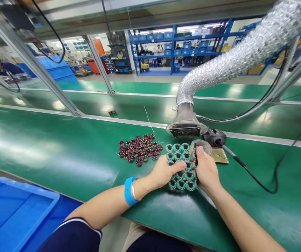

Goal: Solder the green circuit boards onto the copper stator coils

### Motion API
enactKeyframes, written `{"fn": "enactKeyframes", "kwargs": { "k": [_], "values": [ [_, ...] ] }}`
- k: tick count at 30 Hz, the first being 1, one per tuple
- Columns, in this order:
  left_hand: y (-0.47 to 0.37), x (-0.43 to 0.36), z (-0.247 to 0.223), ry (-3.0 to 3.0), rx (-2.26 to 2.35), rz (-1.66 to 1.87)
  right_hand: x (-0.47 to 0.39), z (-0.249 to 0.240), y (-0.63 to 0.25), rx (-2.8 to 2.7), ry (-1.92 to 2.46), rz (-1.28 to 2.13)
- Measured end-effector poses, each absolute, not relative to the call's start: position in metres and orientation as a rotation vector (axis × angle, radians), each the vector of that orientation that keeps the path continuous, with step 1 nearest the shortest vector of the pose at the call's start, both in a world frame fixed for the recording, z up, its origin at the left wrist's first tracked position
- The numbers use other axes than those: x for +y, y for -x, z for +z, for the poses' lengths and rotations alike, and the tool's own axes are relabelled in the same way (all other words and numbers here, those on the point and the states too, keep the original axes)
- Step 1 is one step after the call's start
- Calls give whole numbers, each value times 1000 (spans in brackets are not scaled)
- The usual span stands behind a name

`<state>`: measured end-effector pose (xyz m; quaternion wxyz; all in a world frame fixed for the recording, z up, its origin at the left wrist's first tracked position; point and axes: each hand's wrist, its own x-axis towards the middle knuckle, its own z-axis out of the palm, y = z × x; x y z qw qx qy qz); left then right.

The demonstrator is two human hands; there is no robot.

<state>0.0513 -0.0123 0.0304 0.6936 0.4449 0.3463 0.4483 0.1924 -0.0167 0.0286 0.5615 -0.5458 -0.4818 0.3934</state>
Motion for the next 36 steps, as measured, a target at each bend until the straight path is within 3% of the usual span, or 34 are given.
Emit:
{"fn": "enactKeyframes", "kwargs": {
  "k": [11,17,31,34,36],
  "values": [
    [-36,4,29,-934,890,844,-7,18,-197,-1000,1371,933],
    [-41,-7,22,-1248,904,952,-9,16,-182,-1111,1331,983],
    [-40,-8,21,-1191,797,911,-20,11,-175,-1075,1309,1120],
    [-20,5,33,-1341,795,749,-19,13,-183,-1200,1369,1137],
    [-1,18,43,-1459,782,456,-21,14,-191,-1336,1420,1132]
  ]
}}
